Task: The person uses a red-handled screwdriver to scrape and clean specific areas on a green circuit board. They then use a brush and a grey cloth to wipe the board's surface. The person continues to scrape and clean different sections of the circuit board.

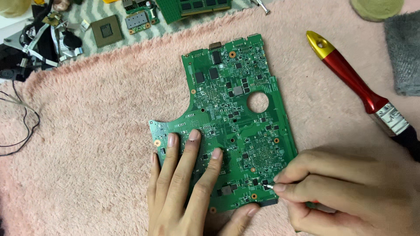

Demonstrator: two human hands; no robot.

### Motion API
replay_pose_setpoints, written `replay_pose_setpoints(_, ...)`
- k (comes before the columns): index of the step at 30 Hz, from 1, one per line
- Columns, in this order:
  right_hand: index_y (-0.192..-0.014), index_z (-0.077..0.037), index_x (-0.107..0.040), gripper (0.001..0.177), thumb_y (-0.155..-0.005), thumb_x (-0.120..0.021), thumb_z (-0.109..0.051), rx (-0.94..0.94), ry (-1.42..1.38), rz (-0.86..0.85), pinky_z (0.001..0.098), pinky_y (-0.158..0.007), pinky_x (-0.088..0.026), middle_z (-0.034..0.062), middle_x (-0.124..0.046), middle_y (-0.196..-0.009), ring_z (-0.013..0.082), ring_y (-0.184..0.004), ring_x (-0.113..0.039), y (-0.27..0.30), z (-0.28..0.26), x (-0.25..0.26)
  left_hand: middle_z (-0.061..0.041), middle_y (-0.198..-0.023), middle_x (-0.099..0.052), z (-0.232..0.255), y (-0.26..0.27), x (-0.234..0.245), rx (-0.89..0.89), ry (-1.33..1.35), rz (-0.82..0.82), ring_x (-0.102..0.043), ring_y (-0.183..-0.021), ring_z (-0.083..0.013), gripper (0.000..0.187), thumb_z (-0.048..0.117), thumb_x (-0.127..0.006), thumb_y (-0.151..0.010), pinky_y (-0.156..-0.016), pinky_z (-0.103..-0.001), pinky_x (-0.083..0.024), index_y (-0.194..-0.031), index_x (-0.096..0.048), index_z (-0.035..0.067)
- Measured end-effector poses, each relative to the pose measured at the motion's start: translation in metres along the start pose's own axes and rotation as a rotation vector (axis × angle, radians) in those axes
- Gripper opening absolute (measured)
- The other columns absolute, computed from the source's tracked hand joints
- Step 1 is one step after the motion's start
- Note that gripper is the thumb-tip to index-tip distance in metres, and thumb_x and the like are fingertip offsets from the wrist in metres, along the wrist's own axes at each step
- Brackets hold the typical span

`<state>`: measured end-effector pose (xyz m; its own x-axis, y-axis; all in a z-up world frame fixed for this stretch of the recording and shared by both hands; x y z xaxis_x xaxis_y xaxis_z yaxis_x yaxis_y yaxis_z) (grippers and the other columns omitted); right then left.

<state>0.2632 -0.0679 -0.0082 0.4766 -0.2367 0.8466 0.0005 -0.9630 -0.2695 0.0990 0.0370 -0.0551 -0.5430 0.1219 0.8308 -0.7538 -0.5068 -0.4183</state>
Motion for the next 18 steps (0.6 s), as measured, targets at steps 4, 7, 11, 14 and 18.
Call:
replay_pose_setpoints(4,-0.099,-0.022,-0.077,0.011,-0.092,-0.084,-0.018,0.007,-0.013,-0.01,0.0152,-0.069,-0.063,-0.0147,-0.082,-0.097,0.0011,-0.073,-0.078,0.002,0.002,-0.002,-0.022,-0.16,-0.071,0.0,0.001,0.0,-0.002,-0.002,-0.008,-0.063,-0.157,-0.0468,0.078,0.077,-0.068,-0.096,-0.134,-0.063,-0.043,-0.141,-0.08,0.015)
replay_pose_setpoints(7,-0.098,-0.023,-0.077,0.009,-0.093,-0.083,-0.018,-0.011,-0.005,-0.006,0.0182,-0.064,-0.061,-0.0161,-0.083,-0.095,0.0019,-0.068,-0.077,0.002,0.003,-0.003,-0.021,-0.163,-0.068,0.0,0.002,-0.001,0.003,-0.007,-0.035,-0.061,-0.16,-0.0463,0.08,0.079,-0.068,-0.096,-0.135,-0.062,-0.041,-0.145,-0.078,0.016)
replay_pose_setpoints(11,-0.093,-0.024,-0.079,0.011,-0.092,-0.084,-0.015,-0.032,0.046,0.022,0.0164,-0.065,-0.059,-0.0178,-0.082,-0.095,-0.0008,-0.07,-0.076,0.003,0.0,-0.002,-0.021,-0.165,-0.067,0.0,0.003,-0.002,0.012,-0.005,-0.052,-0.059,-0.162,-0.0456,0.081,0.079,-0.07,-0.095,-0.136,-0.062,-0.039,-0.146,-0.077,0.017)
replay_pose_setpoints(14,-0.091,-0.025,-0.078,0.01,-0.092,-0.085,-0.017,-0.047,0.041,0.027,0.015,-0.064,-0.06,-0.0192,-0.083,-0.094,-0.0029,-0.068,-0.077,0.003,0.002,-0.002,-0.021,-0.165,-0.067,0.001,0.002,-0.001,0.015,-0.003,-0.047,-0.059,-0.161,-0.0453,0.081,0.079,-0.07,-0.095,-0.136,-0.062,-0.04,-0.146,-0.077,0.016)
replay_pose_setpoints(18,-0.098,-0.027,-0.08,0.015,-0.089,-0.089,-0.021,-0.087,-0.022,0.036,0.0128,-0.065,-0.062,-0.0195,-0.086,-0.098,-0.0059,-0.067,-0.08,0.009,0.01,-0.004,-0.019,-0.165,-0.068,0.0,0.001,0.0,0.019,0.011,-0.034,-0.06,-0.161,-0.0436,0.083,0.079,-0.074,-0.093,-0.135,-0.06,-0.042,-0.147,-0.077,0.015)
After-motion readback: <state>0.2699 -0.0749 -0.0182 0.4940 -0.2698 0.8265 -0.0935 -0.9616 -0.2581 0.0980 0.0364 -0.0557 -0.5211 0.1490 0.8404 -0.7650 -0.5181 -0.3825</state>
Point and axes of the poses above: each hand's wrist, its own y-axis away from the middle knuckle, its own x-axis out of the back of the hand, z = x × y, the point moved 8 cm from there along -y, towards the middle knuckle
